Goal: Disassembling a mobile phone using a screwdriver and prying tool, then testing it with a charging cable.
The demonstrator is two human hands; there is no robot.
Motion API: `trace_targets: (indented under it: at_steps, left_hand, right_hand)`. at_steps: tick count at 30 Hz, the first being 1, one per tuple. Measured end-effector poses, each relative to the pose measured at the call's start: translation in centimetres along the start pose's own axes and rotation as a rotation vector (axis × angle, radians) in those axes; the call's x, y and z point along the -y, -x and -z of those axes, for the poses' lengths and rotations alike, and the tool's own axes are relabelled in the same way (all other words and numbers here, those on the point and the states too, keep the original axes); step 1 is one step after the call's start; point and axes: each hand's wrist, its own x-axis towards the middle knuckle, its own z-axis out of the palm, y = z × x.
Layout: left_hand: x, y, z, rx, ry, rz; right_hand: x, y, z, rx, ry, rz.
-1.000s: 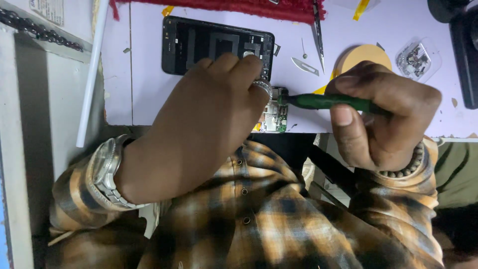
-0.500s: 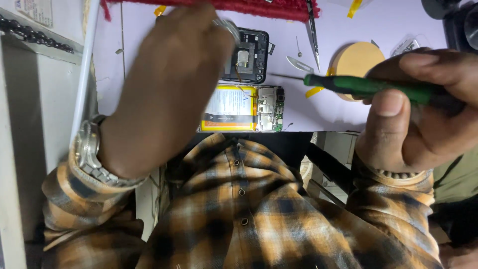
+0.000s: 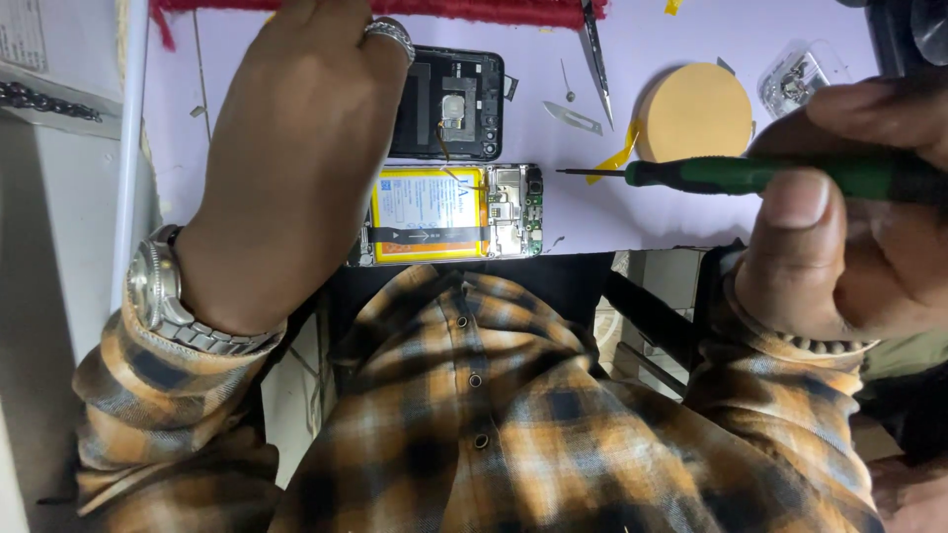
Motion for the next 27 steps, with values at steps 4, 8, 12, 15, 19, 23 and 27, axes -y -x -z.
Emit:
trace_targets:
  at_steps: [4,8,12,15,19,23,27]
  left_hand:
    - [0.0,-0.1,0.4,0.029,0.056,0.038]
    - [0.0,0.0,0.7,0.019,0.072,0.025]
    - [-0.1,0.0,0.8,0.013,0.045,0.031]
    - [-0.3,0.2,0.8,-0.062,-0.083,0.021]
    - [-1.7,0.0,0.6,-0.178,0.267,0.222]
    - [-3.8,-0.5,2.3,-0.252,0.233,0.179]
    - [-6.4,0.0,4.1,-0.243,0.708,0.294]
  right_hand:
    - [-0.9,-1.0,1.7,0.129,0.099,0.123]
    - [-1.5,-1.4,1.9,0.146,0.167,0.25]
    - [-0.5,-0.8,0.0,-0.023,0.084,0.155]
    - [-3.4,-1.5,0.6,-0.029,-0.038,0.17]
    - [-12.3,-4.1,2.2,0.004,-0.161,0.1]
    - [-14.1,-7.6,1.1,0.221,-0.337,0.088]
    - [-14.2,-9.0,-0.4,0.087,-0.624,-0.079]
